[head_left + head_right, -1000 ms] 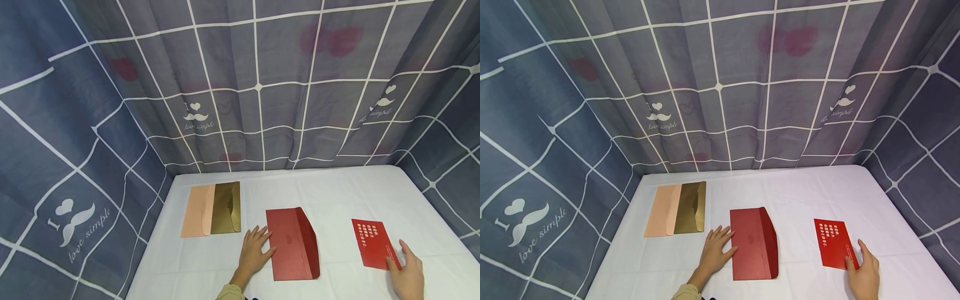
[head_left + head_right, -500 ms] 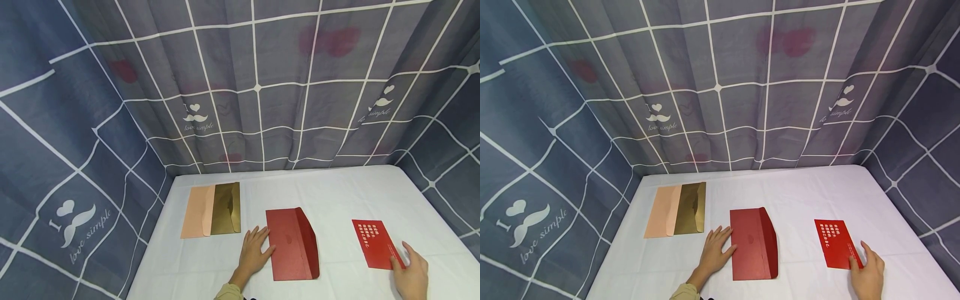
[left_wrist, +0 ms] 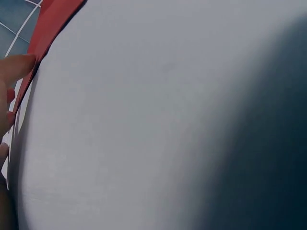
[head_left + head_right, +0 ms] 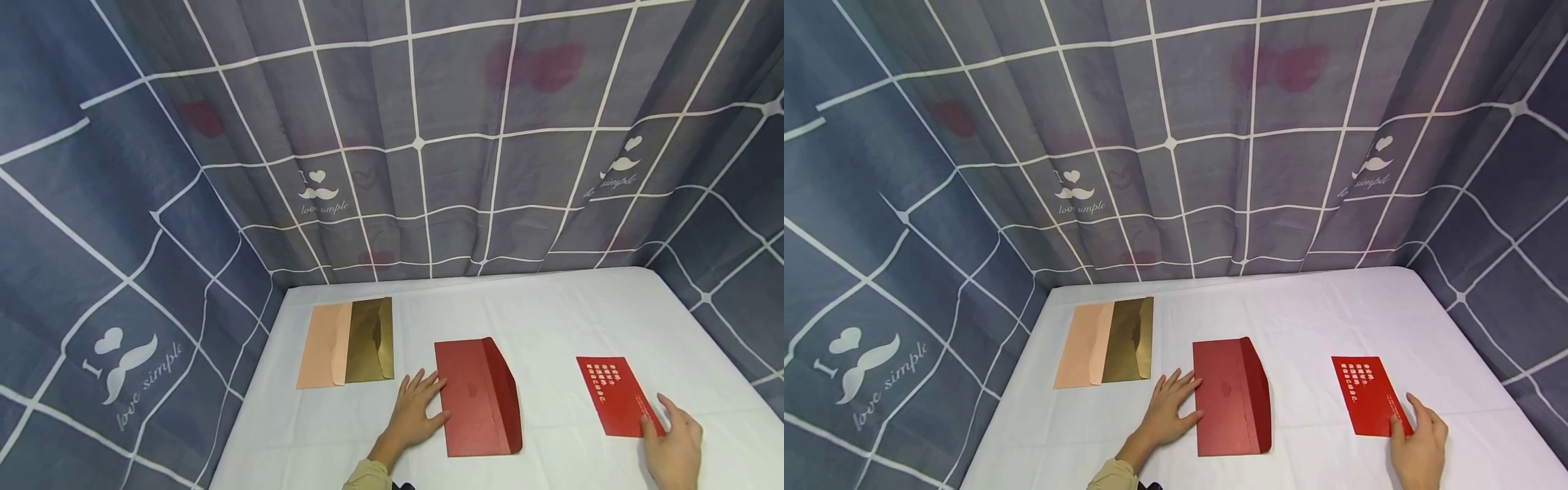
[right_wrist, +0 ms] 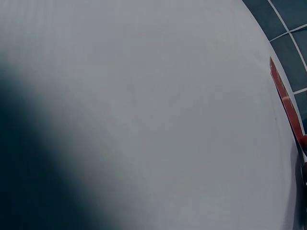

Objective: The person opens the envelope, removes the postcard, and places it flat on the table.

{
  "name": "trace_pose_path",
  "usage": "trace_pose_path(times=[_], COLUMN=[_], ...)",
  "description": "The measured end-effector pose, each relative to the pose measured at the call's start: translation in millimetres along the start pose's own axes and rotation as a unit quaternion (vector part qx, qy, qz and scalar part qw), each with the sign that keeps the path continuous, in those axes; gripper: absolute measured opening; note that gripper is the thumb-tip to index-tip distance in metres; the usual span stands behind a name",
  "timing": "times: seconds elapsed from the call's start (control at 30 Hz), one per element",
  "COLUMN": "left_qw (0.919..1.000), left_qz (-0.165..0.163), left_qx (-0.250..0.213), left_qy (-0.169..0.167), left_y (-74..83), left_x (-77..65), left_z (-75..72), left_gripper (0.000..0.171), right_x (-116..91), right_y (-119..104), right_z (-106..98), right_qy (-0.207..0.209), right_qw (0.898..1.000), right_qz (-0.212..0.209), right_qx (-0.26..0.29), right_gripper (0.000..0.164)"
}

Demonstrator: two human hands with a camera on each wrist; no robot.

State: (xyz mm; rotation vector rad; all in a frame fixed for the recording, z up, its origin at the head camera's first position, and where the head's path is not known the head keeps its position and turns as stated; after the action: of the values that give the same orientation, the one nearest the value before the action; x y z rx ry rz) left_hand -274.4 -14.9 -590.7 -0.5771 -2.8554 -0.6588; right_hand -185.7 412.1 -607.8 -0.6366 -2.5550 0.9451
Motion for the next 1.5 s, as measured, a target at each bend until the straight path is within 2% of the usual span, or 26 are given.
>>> trace_pose_path(times=[0.3,0.57,0.87,1.0,1.13,1.5], left_qw=[0.9998,0.9995,0.9995,0.9994,0.9989,0.997], left_qz=[0.004,-0.016,-0.017,-0.017,-0.018,-0.028], left_qx=[0.017,0.023,0.026,0.029,0.043,0.07], left_qy=[-0.003,-0.015,-0.005,0.002,0.003,-0.013], left_y=[0.6,-0.2,2.3,3.3,5.1,15.0], left_x=[0.0,-0.3,-0.6,-1.3,-0.3,4.7], left_z=[0.0,3.1,0.2,0.9,2.5,9.8], left_gripper=[0.055,0.053,0.053,0.055,0.058,0.06], right_x=[0,2,4,5,5,4], right_y=[-2,-3,2,7,9,15], right_z=[-1,-14,-24,-25,-26,-13], right_qy=[0.008,0.061,0.106,0.105,0.112,0.041], right_qw=[1.0,0.997,0.993,0.994,0.993,0.999], right_qz=[-0.002,-0.047,-0.041,-0.02,-0.023,0.016], right_qx=[-0.01,0.005,0.025,0.028,0.035,-0.006], right_gripper=[0.056,0.047,0.045,0.046,0.044,0.041])
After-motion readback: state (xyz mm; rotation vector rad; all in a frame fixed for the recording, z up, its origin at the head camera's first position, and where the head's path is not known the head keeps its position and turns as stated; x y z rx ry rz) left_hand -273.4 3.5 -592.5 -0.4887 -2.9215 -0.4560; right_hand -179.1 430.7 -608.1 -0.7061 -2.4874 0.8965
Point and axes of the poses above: each hand's wrist, its own x-axis towards the middle knuckle, its own z-axis out of the palm, y = z × x, the point moved 8 cm from there along x, towards the middle knuckle, and after that the axes turned 13 degrees about -z, right-handed, at the moved point
